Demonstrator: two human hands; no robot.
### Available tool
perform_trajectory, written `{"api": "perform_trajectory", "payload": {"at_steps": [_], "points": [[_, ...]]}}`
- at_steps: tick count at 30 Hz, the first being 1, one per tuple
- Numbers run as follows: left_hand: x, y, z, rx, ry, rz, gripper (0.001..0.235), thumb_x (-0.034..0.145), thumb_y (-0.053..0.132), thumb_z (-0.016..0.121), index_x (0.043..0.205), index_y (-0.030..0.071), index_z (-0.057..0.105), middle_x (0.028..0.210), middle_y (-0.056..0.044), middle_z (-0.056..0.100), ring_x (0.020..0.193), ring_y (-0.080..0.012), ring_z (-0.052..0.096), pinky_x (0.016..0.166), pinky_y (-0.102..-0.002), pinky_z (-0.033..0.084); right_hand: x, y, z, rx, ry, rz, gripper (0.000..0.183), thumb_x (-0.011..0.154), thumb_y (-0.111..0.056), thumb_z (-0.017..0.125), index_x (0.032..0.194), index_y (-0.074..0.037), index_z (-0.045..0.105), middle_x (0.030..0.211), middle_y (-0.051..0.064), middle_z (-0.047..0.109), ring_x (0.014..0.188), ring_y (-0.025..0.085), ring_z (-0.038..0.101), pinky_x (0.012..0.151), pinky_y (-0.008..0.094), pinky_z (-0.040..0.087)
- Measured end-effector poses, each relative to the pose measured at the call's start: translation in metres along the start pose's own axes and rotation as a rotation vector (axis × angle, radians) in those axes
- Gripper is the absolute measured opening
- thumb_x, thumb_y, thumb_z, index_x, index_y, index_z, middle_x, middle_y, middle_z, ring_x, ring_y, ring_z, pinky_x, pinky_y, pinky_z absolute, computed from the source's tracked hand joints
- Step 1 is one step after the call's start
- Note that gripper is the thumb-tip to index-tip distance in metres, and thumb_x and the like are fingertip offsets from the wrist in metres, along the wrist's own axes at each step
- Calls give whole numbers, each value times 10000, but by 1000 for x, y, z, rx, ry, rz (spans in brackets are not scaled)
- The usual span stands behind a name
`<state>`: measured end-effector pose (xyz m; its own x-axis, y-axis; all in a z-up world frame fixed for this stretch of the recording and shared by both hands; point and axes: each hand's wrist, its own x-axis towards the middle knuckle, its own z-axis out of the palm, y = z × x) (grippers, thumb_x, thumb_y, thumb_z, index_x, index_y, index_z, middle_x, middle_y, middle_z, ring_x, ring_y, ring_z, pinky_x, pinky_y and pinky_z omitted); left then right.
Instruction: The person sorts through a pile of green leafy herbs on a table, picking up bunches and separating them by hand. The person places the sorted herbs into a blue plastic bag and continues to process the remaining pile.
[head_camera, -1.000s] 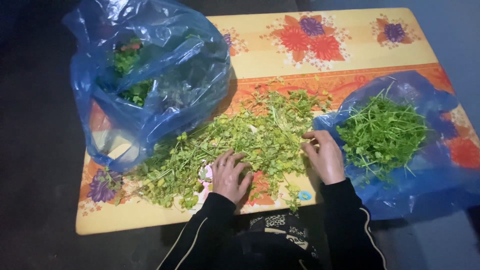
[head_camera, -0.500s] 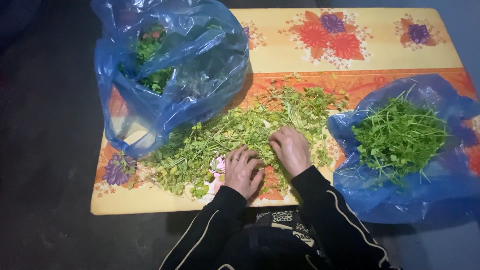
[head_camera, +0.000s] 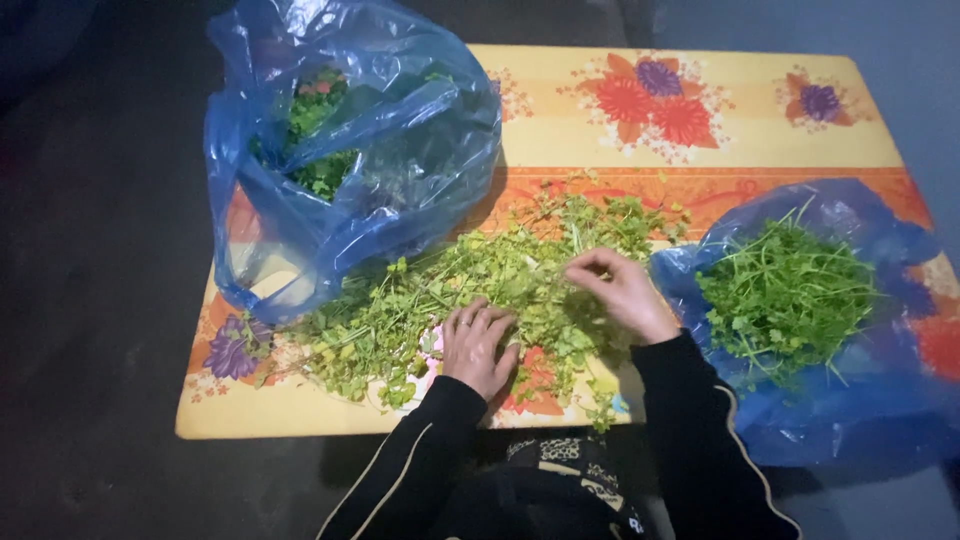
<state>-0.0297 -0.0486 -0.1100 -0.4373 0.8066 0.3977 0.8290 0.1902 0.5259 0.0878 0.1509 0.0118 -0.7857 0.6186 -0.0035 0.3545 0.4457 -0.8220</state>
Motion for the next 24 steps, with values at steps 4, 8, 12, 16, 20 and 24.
{"api": "perform_trajectory", "payload": {"at_steps": [4,8,12,16,20,24], "points": [[1,1,-1,51,-95,-34,365,846,352,702,1177,205,652,1204,17,558,1351,-285,418,1128,-545,260,0,-20,-24,582,87,131,167,922,-151,712,1068,-70,703,879,27,677,851,135,661,752,237,520],[1,3,-3,47,-134,-50,367,862,365,692,1192,210,651,1186,20,544,1346,-287,406,1128,-550,258,-1,-22,-32,841,85,200,169,954,-150,667,1083,-43,648,858,78,684,816,171,694,733,258,544],[-4,0,1,52,-156,-51,345,866,382,682,1176,236,650,1180,38,538,1349,-264,405,1133,-541,242,-4,-16,-36,833,108,227,143,966,-147,651,1085,-69,643,867,69,696,816,161,711,737,250,554],[-14,6,-2,42,-135,2,286,855,373,688,1111,249,674,1120,45,567,1272,-245,470,1096,-532,273,3,25,-35,394,317,72,237,944,-168,737,1156,-93,662,943,72,692,848,145,691,705,221,551],[-27,9,3,40,-125,48,280,847,390,679,1081,238,681,1101,33,584,1261,-238,474,1093,-526,267,-2,19,-1,-113,290,-89,275,900,-121,783,1161,-95,698,1015,134,668,887,258,671,736,311,542],[-33,14,3,38,-104,41,274,832,370,692,1062,222,684,1110,22,590,1270,-244,474,1096,-532,277,4,21,57,-221,88,-134,200,870,-161,786,1066,-146,748,931,67,699,791,237,703,701,324,569]]}}
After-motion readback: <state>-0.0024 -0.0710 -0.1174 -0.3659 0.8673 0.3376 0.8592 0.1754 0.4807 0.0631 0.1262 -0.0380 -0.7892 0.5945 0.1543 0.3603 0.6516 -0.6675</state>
